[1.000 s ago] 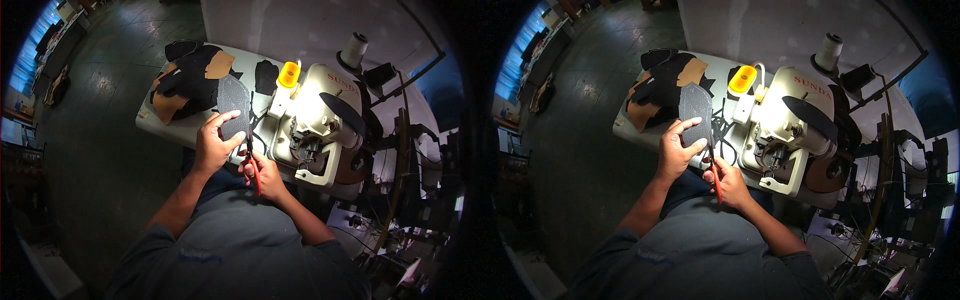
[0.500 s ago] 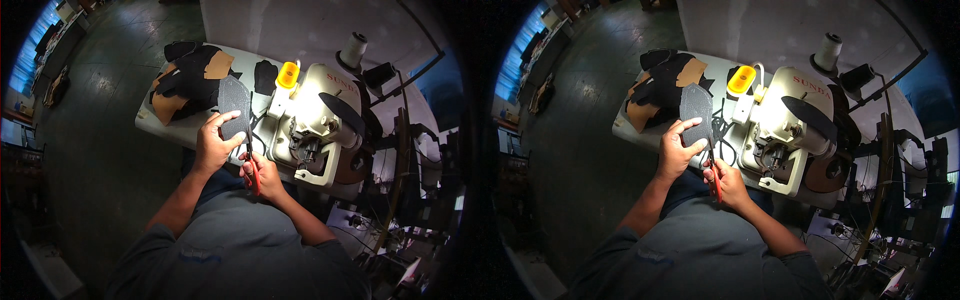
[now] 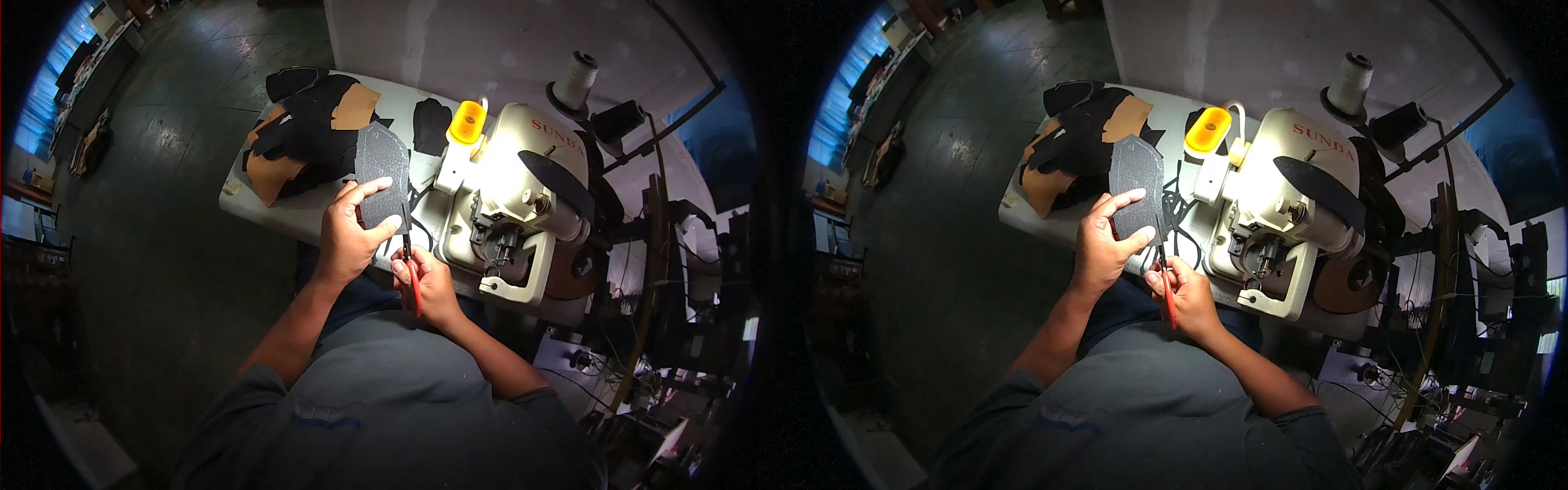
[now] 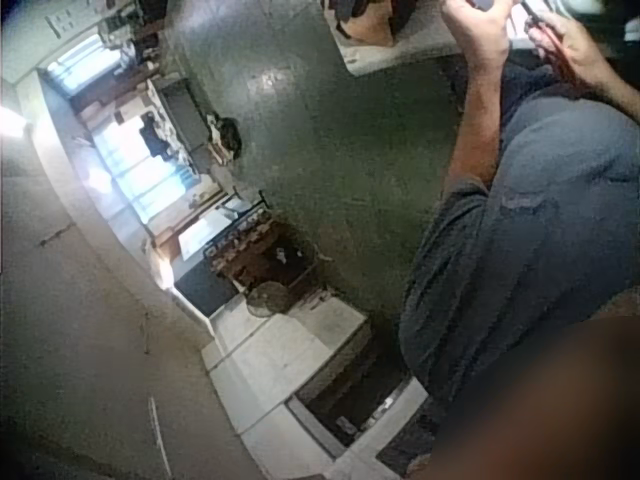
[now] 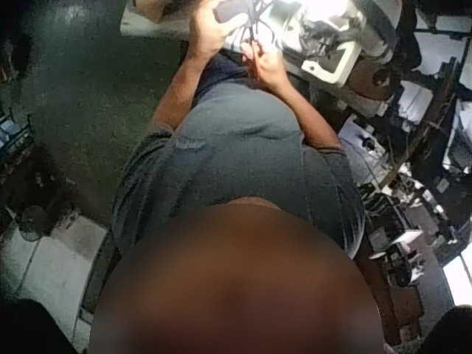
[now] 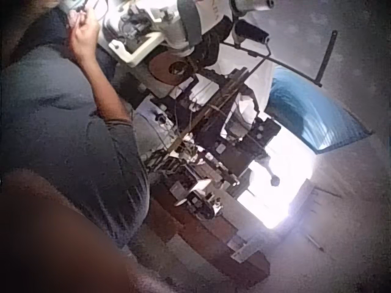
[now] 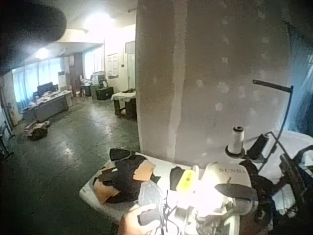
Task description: Cut the edges of the shoe upper material using scissors.
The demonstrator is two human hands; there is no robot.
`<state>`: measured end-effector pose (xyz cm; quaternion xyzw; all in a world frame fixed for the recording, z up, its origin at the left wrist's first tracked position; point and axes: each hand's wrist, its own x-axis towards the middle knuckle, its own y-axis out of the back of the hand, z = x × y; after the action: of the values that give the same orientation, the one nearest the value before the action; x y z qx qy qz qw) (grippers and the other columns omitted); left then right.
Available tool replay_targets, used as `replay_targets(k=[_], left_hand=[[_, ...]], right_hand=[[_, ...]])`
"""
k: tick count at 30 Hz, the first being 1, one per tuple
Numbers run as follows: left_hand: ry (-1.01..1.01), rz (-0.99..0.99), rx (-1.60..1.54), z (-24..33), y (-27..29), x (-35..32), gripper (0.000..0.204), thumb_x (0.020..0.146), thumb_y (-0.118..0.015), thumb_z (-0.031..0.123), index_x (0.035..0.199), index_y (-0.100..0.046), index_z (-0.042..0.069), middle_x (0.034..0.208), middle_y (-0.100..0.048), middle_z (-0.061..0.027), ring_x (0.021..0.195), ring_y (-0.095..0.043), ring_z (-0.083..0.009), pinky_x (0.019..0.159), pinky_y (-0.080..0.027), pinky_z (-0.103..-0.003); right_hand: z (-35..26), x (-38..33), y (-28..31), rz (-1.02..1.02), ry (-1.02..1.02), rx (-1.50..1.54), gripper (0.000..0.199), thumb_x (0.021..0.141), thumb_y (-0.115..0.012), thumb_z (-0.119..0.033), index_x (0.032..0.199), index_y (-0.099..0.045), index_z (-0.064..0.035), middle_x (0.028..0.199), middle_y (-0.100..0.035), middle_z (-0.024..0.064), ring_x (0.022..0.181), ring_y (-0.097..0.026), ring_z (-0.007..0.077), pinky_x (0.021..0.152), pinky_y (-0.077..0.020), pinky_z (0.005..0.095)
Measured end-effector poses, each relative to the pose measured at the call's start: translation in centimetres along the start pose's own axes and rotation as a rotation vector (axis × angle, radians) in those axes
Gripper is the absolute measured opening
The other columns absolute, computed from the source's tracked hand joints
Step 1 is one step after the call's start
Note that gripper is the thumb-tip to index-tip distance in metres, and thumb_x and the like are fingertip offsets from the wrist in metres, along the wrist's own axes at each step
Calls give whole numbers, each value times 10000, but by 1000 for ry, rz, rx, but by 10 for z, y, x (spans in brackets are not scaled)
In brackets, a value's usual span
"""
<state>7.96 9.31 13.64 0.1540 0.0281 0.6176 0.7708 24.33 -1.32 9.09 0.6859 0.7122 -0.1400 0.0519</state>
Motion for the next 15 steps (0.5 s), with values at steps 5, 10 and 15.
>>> replay_targets(k=[5, 10, 15], left_hand=[[17, -43, -125, 4, -4, -5, 577, 797, -873, -39, 1347, -704, 4, 1209, -621, -78, 1170, -613, -171, 1064, -474, -306], [-19, -30, -136, 8, -9, -8, 551, 801, -860, -13, 1331, -719, 32, 1098, -614, -54, 985, -637, -135, 885, -543, -293], [-18, -24, -202, 8, -13, -9, 557, 801, -864, -8, 1336, -717, 29, 1105, -612, -55, 985, -641, -133, 876, -549, -291]], right_hand=[[-5, 0, 1, 31, -61, 56, 258, 1069, -730, -291, 1148, -658, -56, 731, -657, -16, 565, -541, 43, 520, -422, 241], [-6, -3, 0, 38, -34, 49, 248, 1069, -721, -286, 1113, -644, -55, 712, -649, -13, 542, -538, 44, 501, -410, 240], [2, -1, 3, 28, 35, 36, 256, 1079, -707, -298, 1108, -651, -50, 682, -645, -10, 512, -558, 53, 471, -423, 256]])
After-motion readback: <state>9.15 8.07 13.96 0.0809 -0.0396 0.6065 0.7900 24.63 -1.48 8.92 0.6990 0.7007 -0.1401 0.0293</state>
